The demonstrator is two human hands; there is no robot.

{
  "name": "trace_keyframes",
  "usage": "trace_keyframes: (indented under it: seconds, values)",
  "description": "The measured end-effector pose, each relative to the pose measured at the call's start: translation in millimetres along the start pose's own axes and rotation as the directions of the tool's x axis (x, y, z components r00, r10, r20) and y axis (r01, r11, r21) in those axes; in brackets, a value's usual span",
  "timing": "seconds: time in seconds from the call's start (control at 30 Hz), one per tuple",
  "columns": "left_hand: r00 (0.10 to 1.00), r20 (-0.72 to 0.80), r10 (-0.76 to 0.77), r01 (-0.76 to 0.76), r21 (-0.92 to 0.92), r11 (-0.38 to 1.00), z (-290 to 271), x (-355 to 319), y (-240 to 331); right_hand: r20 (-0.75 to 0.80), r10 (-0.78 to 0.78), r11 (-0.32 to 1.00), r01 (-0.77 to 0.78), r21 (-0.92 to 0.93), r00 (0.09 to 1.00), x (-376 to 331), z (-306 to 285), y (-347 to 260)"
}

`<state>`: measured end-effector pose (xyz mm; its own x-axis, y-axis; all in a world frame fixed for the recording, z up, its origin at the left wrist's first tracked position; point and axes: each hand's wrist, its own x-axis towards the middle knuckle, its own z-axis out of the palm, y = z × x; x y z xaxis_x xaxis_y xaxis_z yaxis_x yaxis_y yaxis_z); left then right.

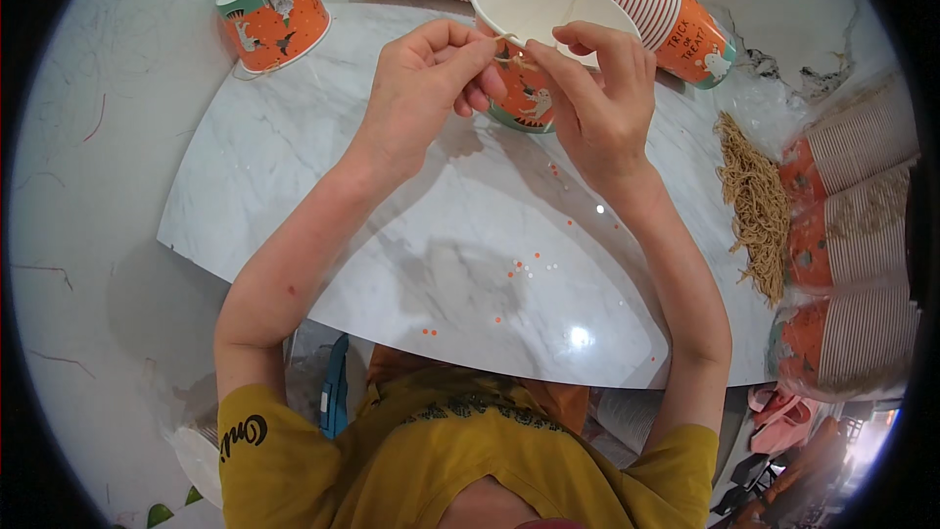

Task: Assembling paper cups by attaching string handles through pre-punched holes.

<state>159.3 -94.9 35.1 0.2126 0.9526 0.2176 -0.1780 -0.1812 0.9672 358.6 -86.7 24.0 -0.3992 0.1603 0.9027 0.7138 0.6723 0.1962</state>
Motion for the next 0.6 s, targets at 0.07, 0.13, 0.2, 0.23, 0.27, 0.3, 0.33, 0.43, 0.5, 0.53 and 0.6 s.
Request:
trace_keyframes:
  seconds: [0.07, 0.13, 0.2, 0.23, 0.27, 0.3, 0.33, 0.43, 0.5, 0.53, 0.6]
  values:
    - [1.0, -0.001, -0.012, 0.012, -0.017, 1.0, 1, 0, 1, -0.002, -0.003, 1.0, 0.003, 0.014, 1.0, 0, 0, 0]
    - [1.0, 0.001, -0.01, 0.01, -0.024, 1.0, 0, -1, 1, -0.004, -0.006, 1.0, 0.006, 0.027, 1.0, 0, -2, -1]
    - [1.0, 0.0, -0.008, 0.008, -0.029, 1.0, -1, -1, 1, 0.086, 0.031, 0.996, -0.038, 0.075, 0.996, 3, -7, -3]
    - [1.0, 0.001, -0.01, 0.01, -0.032, 0.999, -2, -1, 1, 0.085, 0.03, 0.996, -0.037, 0.077, 0.996, 4, -8, -3]
    - [1.0, 0.004, -0.012, 0.012, -0.036, 0.999, -2, -1, 1, 0.098, 0.014, 0.996, -0.023, 0.09, 0.995, 4, -9, -3]
    - [1.0, 0.005, -0.012, 0.012, -0.037, 0.999, -1, -1, 1, 0.11, -0.002, 0.994, -0.01, 0.104, 0.994, 5, -10, -2]
    - [1.0, 0.008, -0.017, 0.017, -0.038, 0.999, 0, 0, 2, 0.112, -0.002, 0.995, -0.01, 0.103, 0.994, 6, -11, -3]
    - [1.0, 0.01, -0.022, 0.022, -0.031, 0.999, 0, -1, 3, 0.145, -0.021, 0.992, 0.003, 0.126, 0.989, 9, -12, -5]
    - [1.0, 0.011, -0.019, 0.02, -0.023, 1.0, -1, -1, 4, 0.139, -0.006, 0.991, -0.013, 0.137, 0.99, 9, -9, -8]
    - [1.0, 0.01, -0.019, 0.02, -0.033, 0.999, -1, -1, 3, 0.139, -0.006, 0.99, -0.013, 0.138, 0.99, 9, -8, -9]
    - [1.0, 0.008, -0.018, 0.018, -0.043, 0.999, -2, -1, 3, 0.165, 0.022, 0.993, -0.041, 0.114, 0.986, 9, -8, -11]
